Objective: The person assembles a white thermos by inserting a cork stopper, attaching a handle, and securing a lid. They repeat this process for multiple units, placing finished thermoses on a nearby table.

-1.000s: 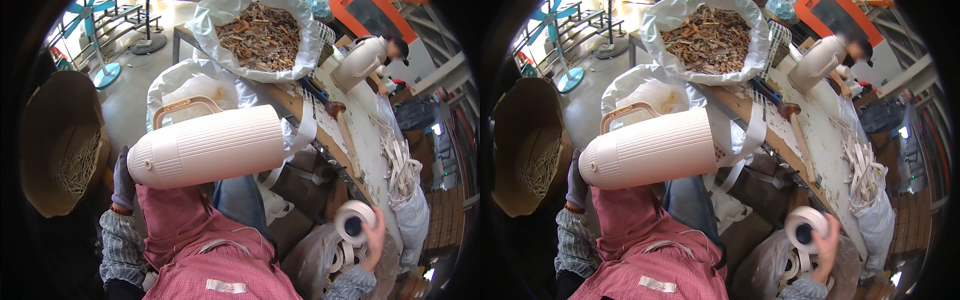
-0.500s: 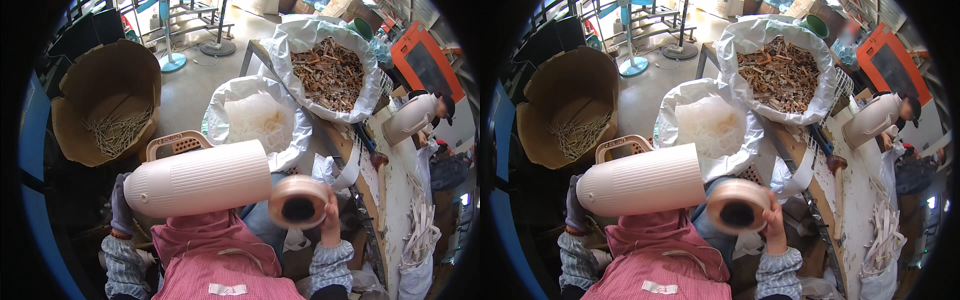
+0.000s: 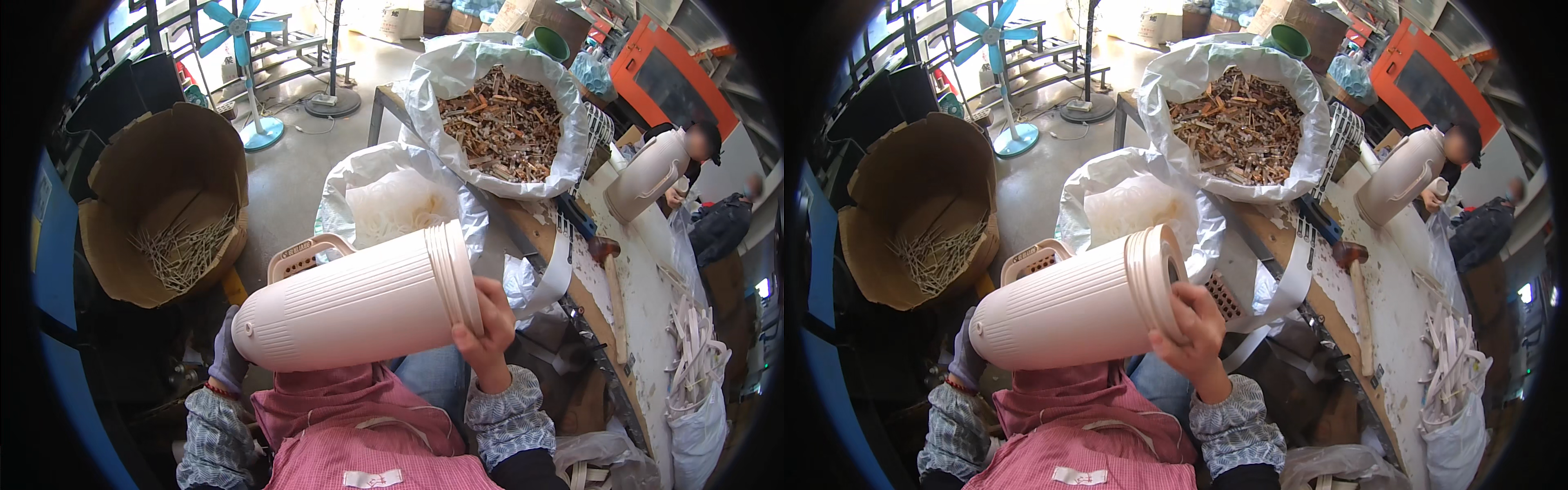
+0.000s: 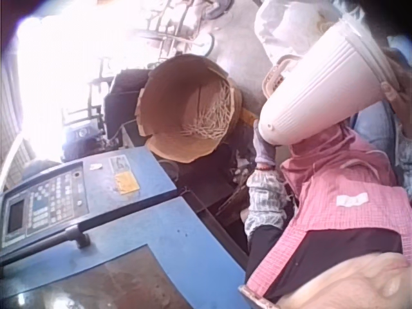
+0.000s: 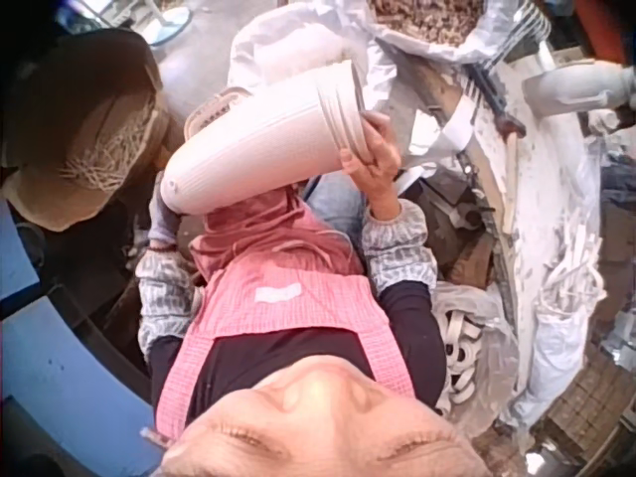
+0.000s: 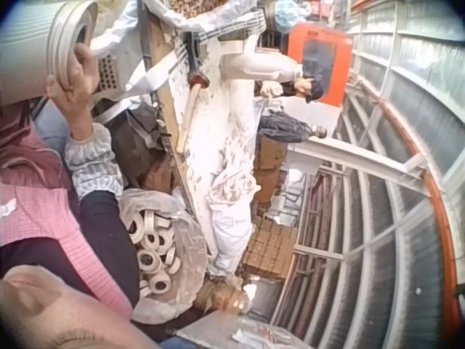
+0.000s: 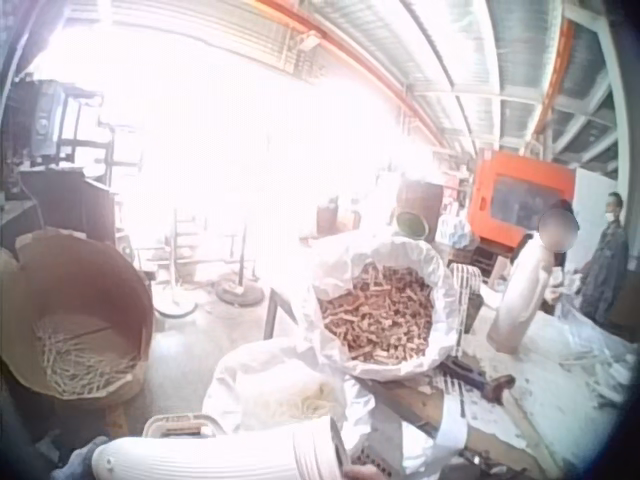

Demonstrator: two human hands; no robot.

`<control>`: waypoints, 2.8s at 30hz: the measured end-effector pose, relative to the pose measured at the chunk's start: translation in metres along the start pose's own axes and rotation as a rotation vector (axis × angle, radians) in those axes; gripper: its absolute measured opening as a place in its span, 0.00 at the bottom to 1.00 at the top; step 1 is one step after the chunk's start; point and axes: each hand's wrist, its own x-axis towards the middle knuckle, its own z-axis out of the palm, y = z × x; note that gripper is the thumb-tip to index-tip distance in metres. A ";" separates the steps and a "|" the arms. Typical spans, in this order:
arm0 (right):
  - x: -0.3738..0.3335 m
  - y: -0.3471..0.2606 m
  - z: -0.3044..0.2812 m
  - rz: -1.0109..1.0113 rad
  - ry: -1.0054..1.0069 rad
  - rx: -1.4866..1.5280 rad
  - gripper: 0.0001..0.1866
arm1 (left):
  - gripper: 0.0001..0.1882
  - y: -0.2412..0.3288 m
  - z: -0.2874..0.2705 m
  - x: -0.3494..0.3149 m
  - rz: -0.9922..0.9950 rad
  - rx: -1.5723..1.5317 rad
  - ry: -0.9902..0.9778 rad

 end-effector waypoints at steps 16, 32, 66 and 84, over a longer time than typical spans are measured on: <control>-0.167 0.087 0.059 1.683 -0.401 1.055 0.27 | 0.10 0.258 0.148 -0.064 1.475 0.814 -0.725; -0.231 0.124 -0.634 1.148 0.752 -1.736 0.34 | 0.16 0.230 0.185 0.001 0.854 0.592 -0.793; -0.040 -0.015 -0.022 0.772 0.478 0.895 0.15 | 0.13 0.173 0.221 -0.100 1.425 0.812 -0.745; -0.059 -0.064 0.021 1.114 0.103 0.957 0.16 | 0.33 0.135 0.163 -0.052 -0.148 -0.072 -0.570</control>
